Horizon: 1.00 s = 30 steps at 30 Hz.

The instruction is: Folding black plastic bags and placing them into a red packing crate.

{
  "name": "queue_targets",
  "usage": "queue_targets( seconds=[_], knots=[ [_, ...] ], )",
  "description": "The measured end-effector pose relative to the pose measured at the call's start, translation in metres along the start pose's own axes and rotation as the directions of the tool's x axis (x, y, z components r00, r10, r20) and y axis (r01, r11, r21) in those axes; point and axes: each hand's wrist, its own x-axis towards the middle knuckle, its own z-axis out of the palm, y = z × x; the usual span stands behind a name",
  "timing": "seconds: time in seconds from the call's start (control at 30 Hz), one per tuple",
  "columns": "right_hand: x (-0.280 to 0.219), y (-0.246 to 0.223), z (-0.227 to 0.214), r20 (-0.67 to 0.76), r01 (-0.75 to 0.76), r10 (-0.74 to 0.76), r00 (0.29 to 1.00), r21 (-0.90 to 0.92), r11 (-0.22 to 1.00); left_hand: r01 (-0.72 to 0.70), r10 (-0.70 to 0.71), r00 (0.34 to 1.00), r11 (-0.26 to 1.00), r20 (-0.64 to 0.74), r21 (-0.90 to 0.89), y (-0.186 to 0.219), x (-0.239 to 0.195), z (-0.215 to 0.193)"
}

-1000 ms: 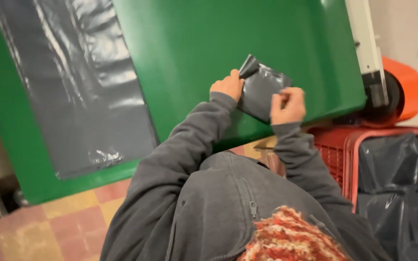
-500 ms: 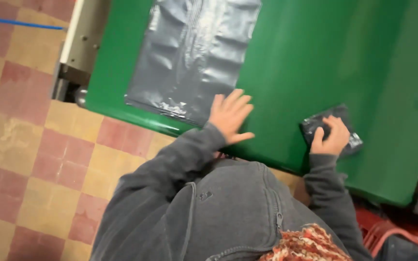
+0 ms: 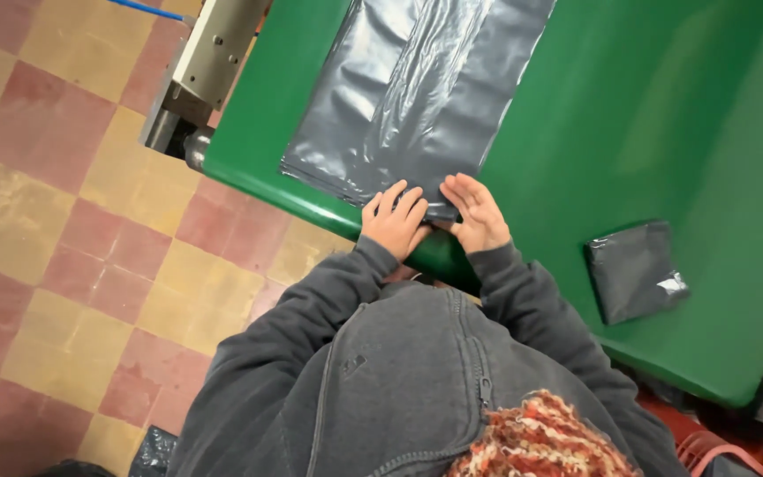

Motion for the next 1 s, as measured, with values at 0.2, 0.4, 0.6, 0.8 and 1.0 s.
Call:
queue_targets(
  seconds=[0.2,0.4,0.6,0.8,1.0],
  knots=[
    [0.011,-0.032,0.052,0.382,0.418,-0.238,0.893,-0.899,0.126,0.084,-0.088,0.996,0.986,-0.023,-0.144,0.0,0.024,0.006],
    [0.018,-0.019,0.002,0.479,0.372,-0.317,0.819,-0.863,-0.342,-0.114,0.093,0.985,0.983,-0.146,-0.143,-0.015,0.018,-0.05],
    [-0.042,-0.055,0.008,0.351,0.377,-0.315,0.881,-0.926,0.021,-0.049,0.054,0.99,0.998,0.13,-0.039,-0.078,-0.005,-0.102],
    [-0.04,-0.123,-0.065,-0.138,-0.085,-0.146,0.98,-0.942,0.325,0.177,0.058,0.93,0.795,0.363,-0.58,-0.091,0.113,-0.129],
    [0.094,-0.184,-0.141,-0.083,0.113,-0.523,0.849,-0.936,0.333,0.116,-0.044,0.991,0.728,0.124,-0.676,-0.131,0.275,0.013]
  ],
)
